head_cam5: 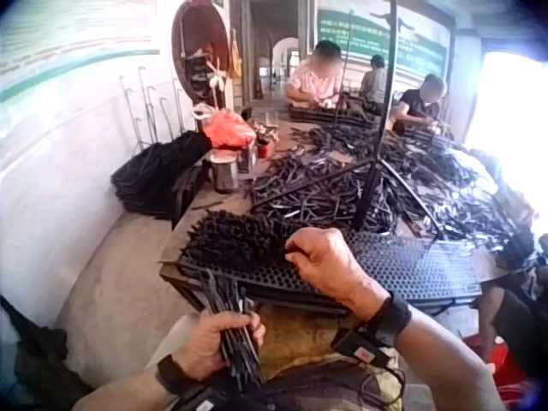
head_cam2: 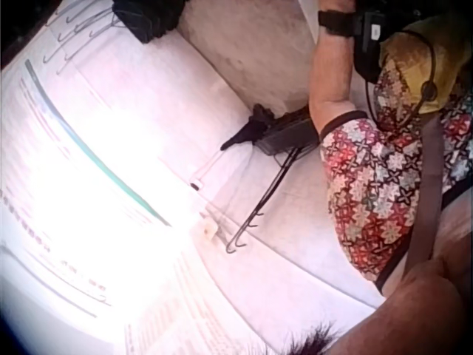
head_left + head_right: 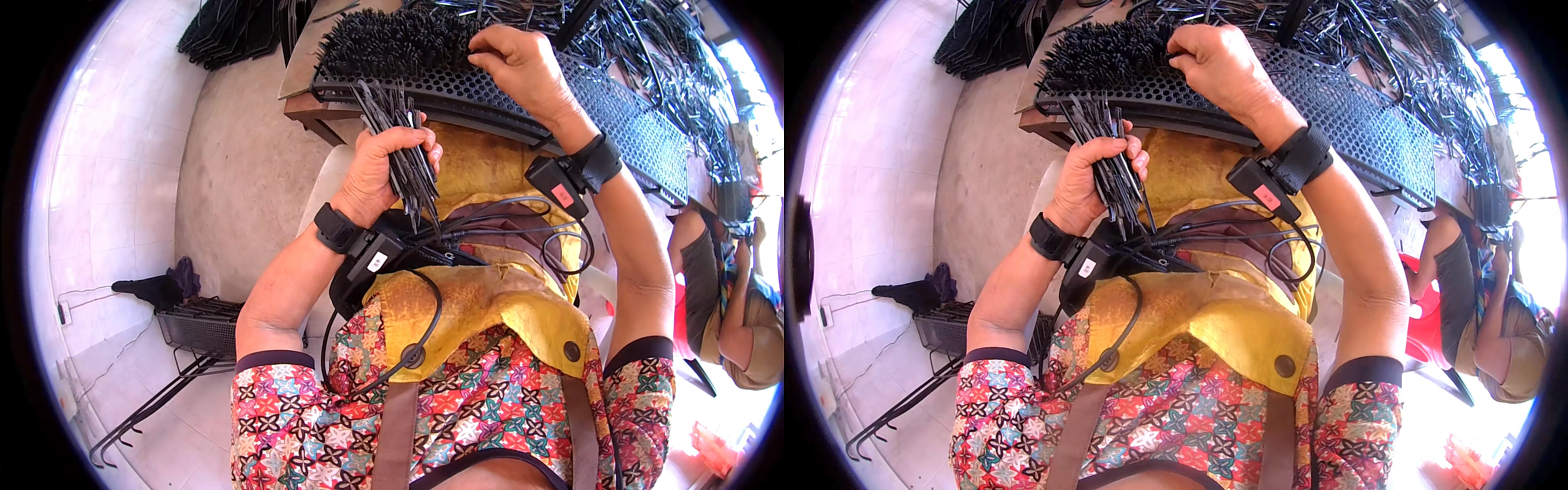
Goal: The person takes individual black plastic components from a large pile on a table and fits them onto the teeth of a black serrated rack one by one.
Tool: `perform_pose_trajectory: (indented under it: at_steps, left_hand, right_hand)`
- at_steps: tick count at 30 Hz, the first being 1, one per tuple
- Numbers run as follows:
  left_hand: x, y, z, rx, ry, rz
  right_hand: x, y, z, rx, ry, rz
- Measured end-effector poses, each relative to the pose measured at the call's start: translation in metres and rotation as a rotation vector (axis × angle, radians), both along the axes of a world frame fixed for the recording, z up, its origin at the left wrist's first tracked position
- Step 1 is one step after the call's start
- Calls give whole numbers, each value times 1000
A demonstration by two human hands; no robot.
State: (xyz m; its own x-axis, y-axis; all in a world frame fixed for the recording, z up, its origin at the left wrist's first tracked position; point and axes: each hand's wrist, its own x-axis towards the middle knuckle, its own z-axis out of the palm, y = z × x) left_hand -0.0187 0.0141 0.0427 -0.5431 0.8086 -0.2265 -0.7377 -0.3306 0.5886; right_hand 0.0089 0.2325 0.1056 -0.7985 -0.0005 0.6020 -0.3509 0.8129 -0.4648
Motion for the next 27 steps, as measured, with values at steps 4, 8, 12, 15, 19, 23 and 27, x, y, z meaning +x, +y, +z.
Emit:
perform_pose_trajectory:
  at_steps: [4, 8, 12, 15, 19, 23, 27]
  left_hand:
    - [0, -2, -1, -3, 25, 14]
    - [0, 0, -2, -1, 15, 9]
    - [-1, 1, -3, -6, 24, -7]
    - [1, 1, -4, 0, 11, -9]
    - [0, 0, -4, 9, 2, -6]
    - [2, 0, -1, 3, -8, -1]
    - [3, 1, -1, -15, 18, 4]
  right_hand:
    - [1, -4, -1, -36, 105, -20]
    - [-2, 0, -2, 85, 136, -21]
    - [-7, 3, 3, 211, 52, -26]
    - [-20, 5, 11, 296, -47, 19]
    - [-23, 0, 14, 379, -183, -2]
    - [-8, -3, 7, 382, -96, -91]
    - [-6, -6, 1, 181, 56, -61]
